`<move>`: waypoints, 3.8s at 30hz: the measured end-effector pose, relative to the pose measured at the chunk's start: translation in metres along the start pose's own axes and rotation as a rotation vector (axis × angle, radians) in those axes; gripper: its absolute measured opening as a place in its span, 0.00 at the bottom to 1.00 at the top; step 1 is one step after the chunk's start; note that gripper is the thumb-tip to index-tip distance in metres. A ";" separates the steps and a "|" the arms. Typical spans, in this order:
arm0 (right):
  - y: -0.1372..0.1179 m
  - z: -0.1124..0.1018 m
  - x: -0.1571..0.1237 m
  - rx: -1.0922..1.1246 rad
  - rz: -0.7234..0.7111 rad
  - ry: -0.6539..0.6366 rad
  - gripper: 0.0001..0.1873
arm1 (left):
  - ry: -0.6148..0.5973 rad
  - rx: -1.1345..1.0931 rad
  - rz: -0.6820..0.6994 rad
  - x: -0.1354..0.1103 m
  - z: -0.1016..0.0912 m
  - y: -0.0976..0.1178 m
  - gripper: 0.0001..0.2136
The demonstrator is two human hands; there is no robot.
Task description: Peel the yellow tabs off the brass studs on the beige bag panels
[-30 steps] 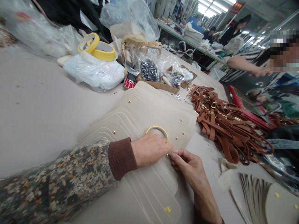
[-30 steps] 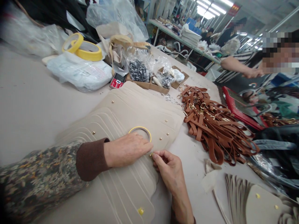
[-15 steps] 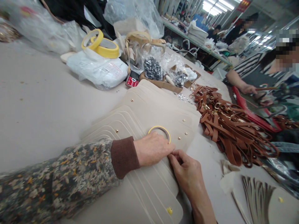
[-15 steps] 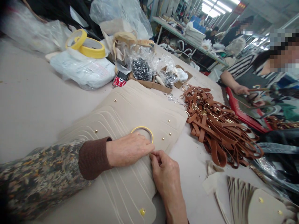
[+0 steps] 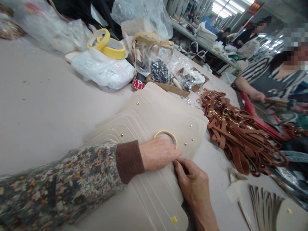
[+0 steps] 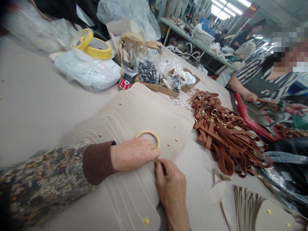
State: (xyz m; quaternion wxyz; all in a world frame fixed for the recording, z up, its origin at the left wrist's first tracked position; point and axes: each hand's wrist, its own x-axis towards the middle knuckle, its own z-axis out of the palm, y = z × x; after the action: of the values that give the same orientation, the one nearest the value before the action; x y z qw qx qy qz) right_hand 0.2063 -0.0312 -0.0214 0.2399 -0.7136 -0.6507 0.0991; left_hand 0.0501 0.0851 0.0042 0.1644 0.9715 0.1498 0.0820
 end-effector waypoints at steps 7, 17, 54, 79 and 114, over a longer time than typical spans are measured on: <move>0.000 -0.012 0.009 -0.039 -0.173 -0.170 0.14 | 0.189 -0.137 0.009 0.004 -0.005 -0.005 0.05; 0.009 -0.015 0.009 0.287 -0.007 0.198 0.08 | 0.244 -0.076 0.027 0.003 0.003 -0.005 0.17; 0.019 -0.004 0.025 0.606 0.496 0.124 0.19 | -0.012 0.116 -0.165 0.008 0.002 0.009 0.05; 0.013 0.008 0.031 -0.050 0.082 0.258 0.15 | -0.006 0.094 -0.137 0.008 0.006 0.006 0.07; 0.028 -0.016 0.036 0.300 0.046 0.364 0.11 | 0.181 -0.129 0.049 0.009 0.003 -0.016 0.19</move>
State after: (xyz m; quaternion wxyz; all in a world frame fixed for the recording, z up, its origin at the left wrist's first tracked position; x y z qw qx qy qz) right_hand 0.2430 -0.0002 -0.0150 0.4544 -0.6906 -0.5584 0.0696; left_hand 0.0547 0.1010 -0.0035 0.2104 0.9509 0.1346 0.1830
